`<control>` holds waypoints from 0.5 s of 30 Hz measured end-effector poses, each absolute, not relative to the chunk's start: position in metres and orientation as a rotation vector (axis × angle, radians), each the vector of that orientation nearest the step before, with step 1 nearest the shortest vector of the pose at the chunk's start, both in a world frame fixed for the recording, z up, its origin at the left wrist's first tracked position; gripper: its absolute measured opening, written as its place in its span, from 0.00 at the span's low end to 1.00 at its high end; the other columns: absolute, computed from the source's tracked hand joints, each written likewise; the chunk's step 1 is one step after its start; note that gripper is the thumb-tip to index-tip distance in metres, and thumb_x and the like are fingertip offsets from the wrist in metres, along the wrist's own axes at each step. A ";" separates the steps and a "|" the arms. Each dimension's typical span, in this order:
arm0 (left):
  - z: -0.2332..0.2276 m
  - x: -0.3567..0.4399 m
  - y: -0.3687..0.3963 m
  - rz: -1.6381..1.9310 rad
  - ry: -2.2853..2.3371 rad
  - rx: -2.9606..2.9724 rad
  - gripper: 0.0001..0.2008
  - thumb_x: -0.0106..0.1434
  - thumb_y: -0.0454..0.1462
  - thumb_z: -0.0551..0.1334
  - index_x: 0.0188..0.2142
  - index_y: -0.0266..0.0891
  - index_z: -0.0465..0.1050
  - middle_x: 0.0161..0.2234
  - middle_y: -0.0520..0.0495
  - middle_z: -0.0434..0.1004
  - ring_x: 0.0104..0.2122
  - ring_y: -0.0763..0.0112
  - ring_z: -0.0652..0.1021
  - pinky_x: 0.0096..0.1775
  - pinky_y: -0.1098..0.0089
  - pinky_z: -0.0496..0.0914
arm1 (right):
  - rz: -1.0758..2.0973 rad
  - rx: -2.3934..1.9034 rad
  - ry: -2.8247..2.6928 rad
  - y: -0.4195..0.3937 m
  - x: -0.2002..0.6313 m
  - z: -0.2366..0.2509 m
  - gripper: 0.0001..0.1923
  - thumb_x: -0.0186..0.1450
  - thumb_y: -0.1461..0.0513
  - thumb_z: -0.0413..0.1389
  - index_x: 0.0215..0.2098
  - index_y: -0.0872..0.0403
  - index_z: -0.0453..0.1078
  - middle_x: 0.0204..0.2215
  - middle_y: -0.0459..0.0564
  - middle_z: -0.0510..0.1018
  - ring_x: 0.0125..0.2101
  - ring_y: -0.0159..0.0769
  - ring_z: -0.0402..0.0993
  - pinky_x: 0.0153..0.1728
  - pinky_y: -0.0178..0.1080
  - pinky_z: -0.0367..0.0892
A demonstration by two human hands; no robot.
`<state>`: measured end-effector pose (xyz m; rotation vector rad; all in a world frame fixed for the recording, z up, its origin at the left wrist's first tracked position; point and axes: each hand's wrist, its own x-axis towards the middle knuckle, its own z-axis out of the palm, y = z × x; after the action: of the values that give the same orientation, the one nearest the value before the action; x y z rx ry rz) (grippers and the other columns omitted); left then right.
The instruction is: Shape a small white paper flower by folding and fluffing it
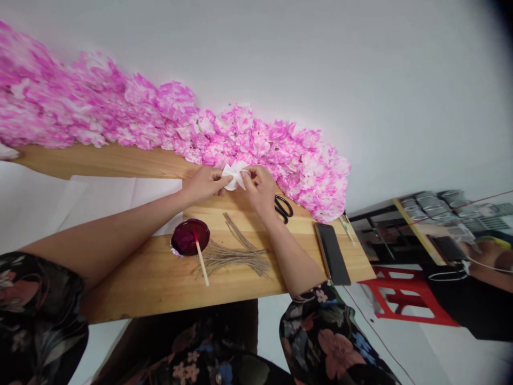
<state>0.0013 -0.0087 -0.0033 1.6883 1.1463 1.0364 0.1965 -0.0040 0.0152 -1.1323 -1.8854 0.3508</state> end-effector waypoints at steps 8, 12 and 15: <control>-0.009 0.001 -0.005 1.043 1.156 1.705 0.23 0.66 0.50 0.64 0.19 0.39 0.74 0.19 0.48 0.76 0.20 0.72 0.71 0.26 0.71 0.59 | 0.372 -1.162 -1.839 -0.003 0.197 0.015 0.15 0.72 0.48 0.57 0.37 0.48 0.76 0.36 0.49 0.83 0.40 0.42 0.76 0.46 0.46 0.69; -0.004 0.001 -0.007 1.010 1.155 1.715 0.20 0.65 0.45 0.65 0.19 0.39 0.74 0.19 0.49 0.76 0.20 0.72 0.71 0.26 0.71 0.58 | 0.192 -1.138 -2.003 -0.006 0.198 0.018 0.14 0.72 0.48 0.60 0.42 0.48 0.78 0.39 0.50 0.84 0.41 0.45 0.75 0.48 0.48 0.66; -0.001 0.001 -0.008 0.978 1.154 1.707 0.19 0.65 0.45 0.66 0.20 0.38 0.75 0.20 0.50 0.77 0.21 0.72 0.72 0.27 0.71 0.58 | 0.146 -1.169 -2.031 -0.005 0.198 0.017 0.13 0.72 0.49 0.60 0.40 0.48 0.78 0.37 0.50 0.83 0.41 0.45 0.74 0.47 0.47 0.65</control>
<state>0.0008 -0.0076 -0.0011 1.7068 1.1540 0.9778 0.1976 -0.0054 0.0173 -1.1691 -2.0308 0.1460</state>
